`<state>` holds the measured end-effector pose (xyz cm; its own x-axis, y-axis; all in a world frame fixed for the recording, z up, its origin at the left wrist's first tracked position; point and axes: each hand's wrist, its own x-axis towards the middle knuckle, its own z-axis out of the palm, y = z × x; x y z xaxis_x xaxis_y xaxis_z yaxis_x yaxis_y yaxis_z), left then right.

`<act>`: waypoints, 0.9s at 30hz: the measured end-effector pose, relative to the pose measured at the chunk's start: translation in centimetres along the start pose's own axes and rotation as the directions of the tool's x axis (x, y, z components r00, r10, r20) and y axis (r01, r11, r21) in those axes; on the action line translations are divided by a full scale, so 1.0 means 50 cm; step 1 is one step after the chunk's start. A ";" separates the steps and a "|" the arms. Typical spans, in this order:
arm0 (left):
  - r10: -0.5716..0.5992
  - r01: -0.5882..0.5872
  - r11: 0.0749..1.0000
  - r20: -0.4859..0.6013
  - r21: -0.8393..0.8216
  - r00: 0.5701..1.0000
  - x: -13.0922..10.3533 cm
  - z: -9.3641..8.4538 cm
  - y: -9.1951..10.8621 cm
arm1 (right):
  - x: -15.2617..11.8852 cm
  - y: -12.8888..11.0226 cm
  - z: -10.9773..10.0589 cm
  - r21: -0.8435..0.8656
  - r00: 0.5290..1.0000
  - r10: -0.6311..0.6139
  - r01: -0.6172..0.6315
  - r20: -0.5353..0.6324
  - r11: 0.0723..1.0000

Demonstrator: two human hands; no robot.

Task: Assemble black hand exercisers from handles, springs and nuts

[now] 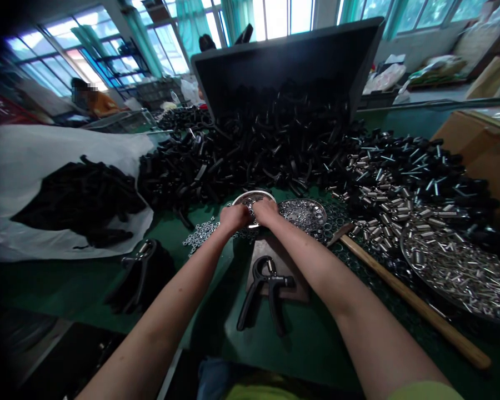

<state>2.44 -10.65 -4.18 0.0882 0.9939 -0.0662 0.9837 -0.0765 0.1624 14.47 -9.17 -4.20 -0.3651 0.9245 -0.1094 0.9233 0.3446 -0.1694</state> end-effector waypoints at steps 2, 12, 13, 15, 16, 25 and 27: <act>-0.008 0.006 0.998 -0.042 -0.059 0.999 -0.005 -0.003 -0.007 | -0.009 0.006 -0.004 0.074 0.998 0.013 -0.008 -0.064 0.997; 0.007 -0.043 0.697 -0.053 -0.715 0.999 -0.154 -0.002 -0.037 | -0.232 0.050 0.001 0.508 0.957 -0.061 0.204 -0.283 0.837; 0.030 -0.024 0.596 -0.008 -0.803 1.000 -0.184 0.006 -0.037 | -0.255 0.050 0.012 0.545 0.958 -0.068 0.217 -0.280 0.810; 0.073 0.055 0.450 0.098 -0.891 0.993 -0.242 0.023 -0.034 | -0.287 0.047 0.037 0.588 0.965 -0.046 0.195 -0.258 0.785; 0.086 0.107 0.399 0.153 -0.911 0.984 -0.267 0.031 -0.031 | -0.296 0.044 0.047 0.606 0.968 -0.021 0.174 -0.251 0.776; 0.085 0.119 0.359 0.160 -0.926 0.984 -0.348 0.071 -0.011 | -0.298 0.002 0.046 0.350 0.949 -0.115 0.219 -0.294 0.911; 0.101 -0.016 0.515 0.042 -0.857 0.994 -0.344 0.070 -0.001 | -0.302 -0.015 0.041 0.143 0.925 -0.267 0.313 -0.271 0.939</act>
<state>1.40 -28.02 -6.49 0.1934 0.9769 -0.0904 0.3706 0.0125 0.9287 19.03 -23.73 -4.42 -0.5522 0.8070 0.2094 0.7356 0.5898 -0.3332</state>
